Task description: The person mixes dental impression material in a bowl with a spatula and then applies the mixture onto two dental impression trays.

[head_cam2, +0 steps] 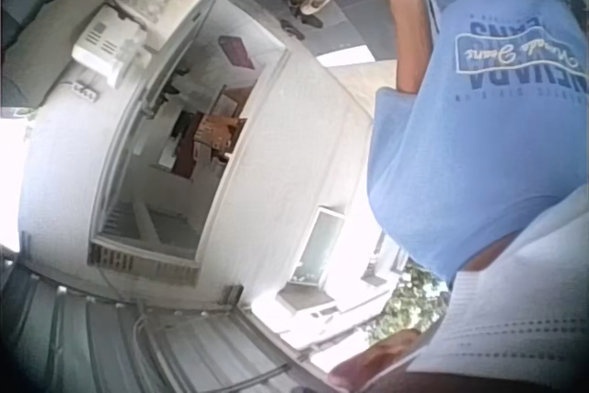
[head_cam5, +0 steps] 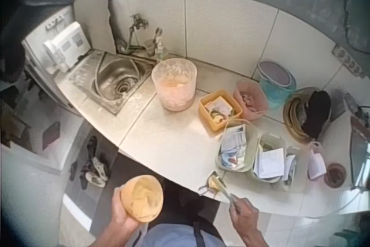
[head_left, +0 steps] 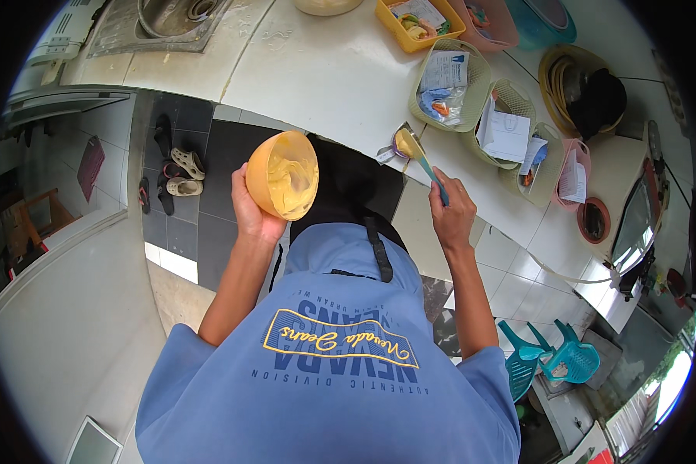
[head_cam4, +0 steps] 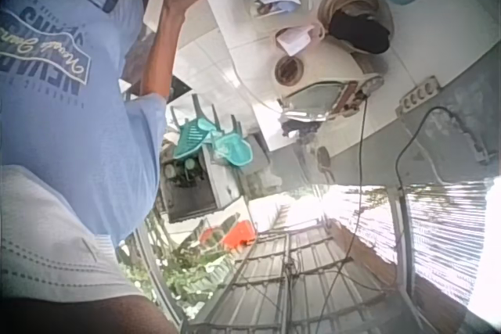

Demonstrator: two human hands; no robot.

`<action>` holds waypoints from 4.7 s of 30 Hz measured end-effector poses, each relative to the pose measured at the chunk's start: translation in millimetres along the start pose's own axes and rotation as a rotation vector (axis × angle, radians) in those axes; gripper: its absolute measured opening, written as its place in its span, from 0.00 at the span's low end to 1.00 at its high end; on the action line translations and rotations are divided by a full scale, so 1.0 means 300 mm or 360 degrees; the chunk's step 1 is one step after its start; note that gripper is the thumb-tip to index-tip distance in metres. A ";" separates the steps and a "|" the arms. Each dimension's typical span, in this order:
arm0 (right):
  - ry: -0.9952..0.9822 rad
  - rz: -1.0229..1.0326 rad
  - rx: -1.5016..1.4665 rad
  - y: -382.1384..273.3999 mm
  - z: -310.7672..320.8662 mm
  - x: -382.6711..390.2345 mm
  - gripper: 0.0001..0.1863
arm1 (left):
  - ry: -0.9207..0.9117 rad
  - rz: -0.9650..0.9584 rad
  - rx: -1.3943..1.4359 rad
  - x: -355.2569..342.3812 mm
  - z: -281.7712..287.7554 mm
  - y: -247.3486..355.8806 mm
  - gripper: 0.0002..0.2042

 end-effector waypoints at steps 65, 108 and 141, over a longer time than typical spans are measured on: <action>-0.0219 0.0249 0.0279 0.033 0.120 -0.063 0.18 | 0.0086 0.0090 0.0021 -0.017 0.117 -0.017 0.23; -0.1219 0.0059 -0.0568 -0.421 -0.048 0.047 0.16 | -0.0310 0.0349 0.0323 -0.035 -0.177 -0.107 0.22; -0.0698 -0.0762 -0.1244 -0.343 0.073 0.057 0.13 | -0.0942 0.0152 0.0076 -0.025 -0.485 -0.041 0.19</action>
Point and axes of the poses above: each hand's wrist, its own x-axis away from the middle knuckle, its own z-axis out of the back of the hand, y = z × x, the point moved 8 cm from there along -x, towards the middle knuckle, and after that the axes turned 10 degrees about -z, right-handed, at the moved point
